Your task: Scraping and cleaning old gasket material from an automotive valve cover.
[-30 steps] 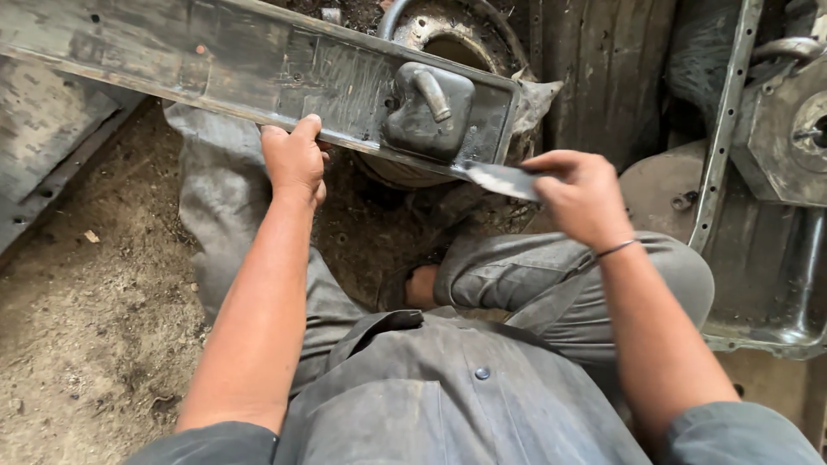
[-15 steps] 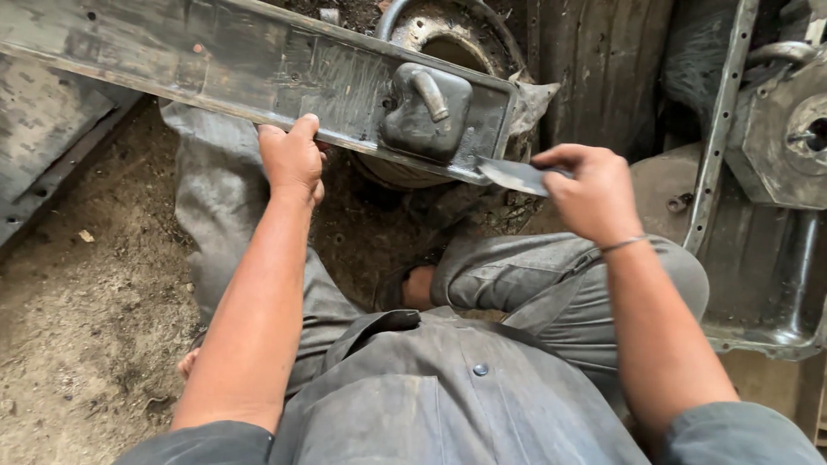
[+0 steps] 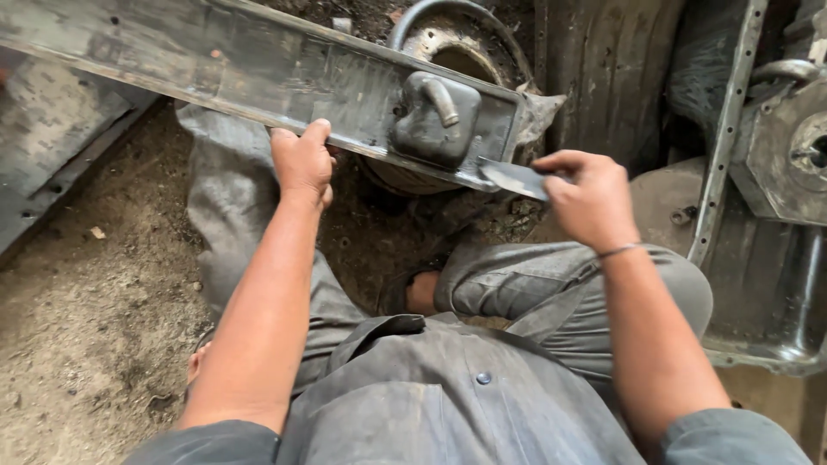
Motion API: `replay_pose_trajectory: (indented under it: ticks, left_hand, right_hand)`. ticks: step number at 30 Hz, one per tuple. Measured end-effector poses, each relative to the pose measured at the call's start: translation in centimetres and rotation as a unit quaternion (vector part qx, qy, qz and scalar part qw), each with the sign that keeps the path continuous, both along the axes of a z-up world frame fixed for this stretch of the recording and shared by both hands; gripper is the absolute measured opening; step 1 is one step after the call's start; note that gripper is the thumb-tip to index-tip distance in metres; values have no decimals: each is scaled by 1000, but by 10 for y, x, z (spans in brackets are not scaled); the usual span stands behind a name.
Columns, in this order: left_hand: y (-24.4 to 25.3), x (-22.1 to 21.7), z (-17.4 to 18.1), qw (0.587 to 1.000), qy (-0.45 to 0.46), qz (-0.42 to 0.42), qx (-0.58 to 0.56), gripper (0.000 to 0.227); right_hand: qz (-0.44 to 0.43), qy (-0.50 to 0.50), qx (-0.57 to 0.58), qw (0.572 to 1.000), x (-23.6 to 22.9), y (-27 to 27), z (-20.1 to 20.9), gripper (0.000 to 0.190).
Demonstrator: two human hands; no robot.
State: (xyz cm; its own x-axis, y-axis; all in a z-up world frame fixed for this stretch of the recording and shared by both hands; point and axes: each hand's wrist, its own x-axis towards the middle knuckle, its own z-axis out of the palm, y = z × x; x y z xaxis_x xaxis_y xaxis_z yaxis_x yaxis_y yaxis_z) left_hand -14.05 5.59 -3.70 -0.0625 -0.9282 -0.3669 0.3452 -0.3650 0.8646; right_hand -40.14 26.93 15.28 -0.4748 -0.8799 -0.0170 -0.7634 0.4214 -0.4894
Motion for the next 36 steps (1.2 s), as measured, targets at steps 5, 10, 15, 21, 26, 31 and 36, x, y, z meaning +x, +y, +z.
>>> replay_pose_trajectory:
  ticks: [5, 10, 15, 21, 26, 31, 36]
  left_hand:
    - [9, -11, 2, 997, -71, 8, -33, 24]
    - [2, -6, -15, 973, -214, 37, -78, 29]
    - [4, -11, -7, 985, -167, 40, -28, 38]
    - [7, -7, -1, 988, -133, 51, -55, 36]
    - [5, -13, -5, 986, -163, 27, -26, 36]
    - [8, -8, -7, 987, -152, 35, -23, 37]
    - [4, -9, -6, 993, -115, 36, -18, 32]
  right_hand:
    - [-49, -20, 59, 997, -2, 3, -9, 31]
    - [-23, -21, 95, 995, -40, -3, -39, 34]
    - [1, -148, -33, 988, -167, 51, -222, 22]
    - [62, -219, -34, 973, -156, 8, -258, 28]
    - [13, -222, -5, 975, -177, 32, -238, 31]
    - [42, -153, -70, 985, -187, 55, -228, 21]
    - [-25, -228, -24, 973, -105, 27, -135, 20]
